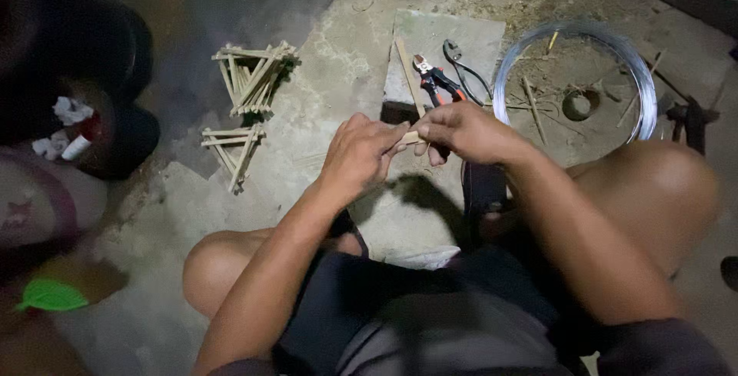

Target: The person sits on the ground assembling small triangular frames from thin wooden sticks, fitting sticks together and fastening joints. They use pliers and a screwdriver-style tool on the joints, cut a stick with a hand saw, and set finished triangular frames with a pile of completed ones.

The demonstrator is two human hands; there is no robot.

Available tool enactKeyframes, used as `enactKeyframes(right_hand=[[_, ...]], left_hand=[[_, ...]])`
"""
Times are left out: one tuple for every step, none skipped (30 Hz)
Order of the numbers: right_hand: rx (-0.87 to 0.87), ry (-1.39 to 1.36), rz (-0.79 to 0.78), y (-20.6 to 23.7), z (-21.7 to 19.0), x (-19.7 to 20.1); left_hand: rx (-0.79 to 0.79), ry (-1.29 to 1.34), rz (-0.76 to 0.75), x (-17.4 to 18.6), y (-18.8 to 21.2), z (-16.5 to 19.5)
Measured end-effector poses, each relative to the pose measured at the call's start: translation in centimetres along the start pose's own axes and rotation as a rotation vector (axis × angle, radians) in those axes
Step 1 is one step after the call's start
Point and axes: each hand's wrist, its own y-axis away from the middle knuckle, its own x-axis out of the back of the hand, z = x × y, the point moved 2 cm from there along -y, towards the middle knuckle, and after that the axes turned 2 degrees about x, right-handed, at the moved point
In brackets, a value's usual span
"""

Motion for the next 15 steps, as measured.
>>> enactKeyframes(right_hand=[[-0.001, -0.109, 0.033, 0.0, 0.0, 0.1], [-0.001, -0.217, 0.064, 0.0, -0.1, 0.2], [0.001, -0.322, 0.097, -0.1, -0.1, 0.3], [0.016, -0.271, 0.127, -0.1, -0.1, 0.3], [0.029, -0.223, 0.155, -0.2, 0.0, 0.3], [0.04, -0.177, 0.183, -0.3, 0.2, 0.2], [0.029, -0.121, 0.208, -0.5, 0.4, 0.1], [0.019, -0.065, 0.232, -0.8, 0.6, 0.1], [0.013, -0.01, 0.257, -1.2, 0.7, 0.0], [0.035, -0.024, 0.243, -1.6, 0.7, 0.2], [0.043, -0.043, 0.225, -2.0, 0.6, 0.6], [0.049, -0.066, 0.203, -2.3, 0.3, 0.7], [0.026, -0.114, 0.269, -2.4, 0.2, 0.8], [0.01, -0.156, 0.34, -2.5, -0.1, 1.0], [0.017, -0.191, 0.411, -2.4, -0.1, 1.2]], left_hand=[[0.032, -0.014, -0.004, 0.0, 0.0, 0.0], [0.065, -0.03, -0.005, -0.1, 0.0, -0.1], [0.096, -0.046, -0.004, -0.3, 0.0, -0.2], [0.153, 0.078, -0.035, -0.7, -0.2, -0.5], [0.213, 0.204, -0.068, -1.2, -0.5, -0.8], [0.272, 0.333, -0.103, -1.8, -0.4, -1.1], [0.328, 0.439, -0.131, -2.5, -0.3, -1.2], [0.382, 0.544, -0.157, -3.1, -0.2, -1.3], [0.435, 0.647, -0.183, -3.7, -0.1, -1.5], [0.453, 0.674, -0.224, -4.1, -0.2, -1.7], [0.482, 0.711, -0.271, -4.4, -0.5, -1.9], [0.517, 0.747, -0.318, -4.7, -0.6, -2.2], [0.58, 0.867, -0.283, -4.8, -0.7, -2.4], [0.635, 0.982, -0.24, -4.6, -1.3, -2.7], [0.672, 1.083, -0.181, -4.7, -1.8, -3.0]])
